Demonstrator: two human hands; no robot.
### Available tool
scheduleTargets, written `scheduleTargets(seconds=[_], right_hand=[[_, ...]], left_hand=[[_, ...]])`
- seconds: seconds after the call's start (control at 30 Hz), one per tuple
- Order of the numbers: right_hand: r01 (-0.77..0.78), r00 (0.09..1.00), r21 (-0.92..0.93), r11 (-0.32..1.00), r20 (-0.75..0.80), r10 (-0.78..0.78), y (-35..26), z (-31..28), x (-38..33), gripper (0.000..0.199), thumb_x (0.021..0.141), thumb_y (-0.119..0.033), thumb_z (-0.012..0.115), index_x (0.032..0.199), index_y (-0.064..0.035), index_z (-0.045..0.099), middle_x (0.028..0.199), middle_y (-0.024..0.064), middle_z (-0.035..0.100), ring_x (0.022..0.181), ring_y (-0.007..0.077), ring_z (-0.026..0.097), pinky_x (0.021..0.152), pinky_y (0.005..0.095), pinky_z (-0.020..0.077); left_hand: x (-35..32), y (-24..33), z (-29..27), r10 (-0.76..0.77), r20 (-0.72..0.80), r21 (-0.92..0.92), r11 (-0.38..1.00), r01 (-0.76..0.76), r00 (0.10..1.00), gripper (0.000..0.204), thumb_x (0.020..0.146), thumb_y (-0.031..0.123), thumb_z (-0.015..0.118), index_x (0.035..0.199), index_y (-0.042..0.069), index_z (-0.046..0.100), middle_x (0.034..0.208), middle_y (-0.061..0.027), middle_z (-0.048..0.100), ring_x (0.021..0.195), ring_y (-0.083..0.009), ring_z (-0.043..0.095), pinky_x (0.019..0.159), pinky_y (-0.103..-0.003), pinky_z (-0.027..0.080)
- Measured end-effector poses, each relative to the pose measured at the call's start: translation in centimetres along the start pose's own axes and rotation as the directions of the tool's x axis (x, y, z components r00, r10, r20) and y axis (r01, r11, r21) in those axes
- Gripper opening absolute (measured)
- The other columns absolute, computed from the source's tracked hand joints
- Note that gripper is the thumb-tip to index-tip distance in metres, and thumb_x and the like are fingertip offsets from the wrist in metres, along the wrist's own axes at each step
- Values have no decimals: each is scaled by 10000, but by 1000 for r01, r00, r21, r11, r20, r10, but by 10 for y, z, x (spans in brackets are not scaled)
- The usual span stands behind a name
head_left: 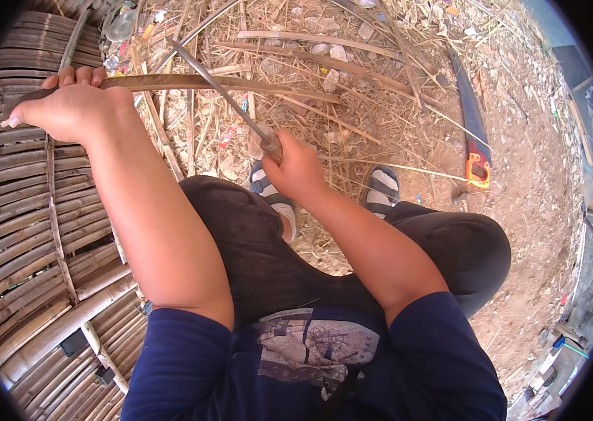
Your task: The person uses a large knife to shave and smooth a thin piece of bamboo while sitting on the ground.
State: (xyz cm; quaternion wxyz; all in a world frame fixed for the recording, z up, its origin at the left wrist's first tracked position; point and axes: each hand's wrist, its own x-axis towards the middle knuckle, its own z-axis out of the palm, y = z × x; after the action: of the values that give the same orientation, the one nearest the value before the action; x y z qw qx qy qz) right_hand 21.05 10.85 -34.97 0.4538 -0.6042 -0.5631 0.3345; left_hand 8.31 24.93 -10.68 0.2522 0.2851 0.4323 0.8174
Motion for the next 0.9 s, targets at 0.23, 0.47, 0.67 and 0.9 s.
scheduleTargets(seconds=[0.23,0.47,0.67,0.9], right_hand=[[-333,943,-86,939,-42,331,59,0,6,351,842,-184,681,1121,3,577,919,256,698,871,446,688,758,490,536],[-316,947,-13,949,-63,315,41,-12,9,354,850,-198,684,1130,-12,572,942,267,692,921,442,683,792,499,535],[-76,994,-63,995,74,81,-5,-14,22,369,846,-193,684,1146,-20,557,927,259,693,904,461,673,791,516,535],[-476,877,-230,849,-45,479,114,-15,-5,371,844,-188,671,1150,-6,565,950,247,710,907,442,693,794,508,551]], left_hand=[[-13,4,9,22,94,32,999,-25,995,683,1008,709,125,846,97,380,722,-28,399,585,-152,276,572,-288,282],[-16,3,11,68,128,9,998,-70,989,698,1007,708,105,848,92,391,708,-38,400,586,-161,277,573,-293,297],[-11,-1,8,81,153,12,996,-84,985,705,1005,711,106,854,86,396,692,-36,397,582,-164,267,579,-292,300],[-6,1,9,31,114,-24,999,-29,993,690,1011,705,132,842,92,399,686,-36,390,579,-171,259,564,-303,279]])
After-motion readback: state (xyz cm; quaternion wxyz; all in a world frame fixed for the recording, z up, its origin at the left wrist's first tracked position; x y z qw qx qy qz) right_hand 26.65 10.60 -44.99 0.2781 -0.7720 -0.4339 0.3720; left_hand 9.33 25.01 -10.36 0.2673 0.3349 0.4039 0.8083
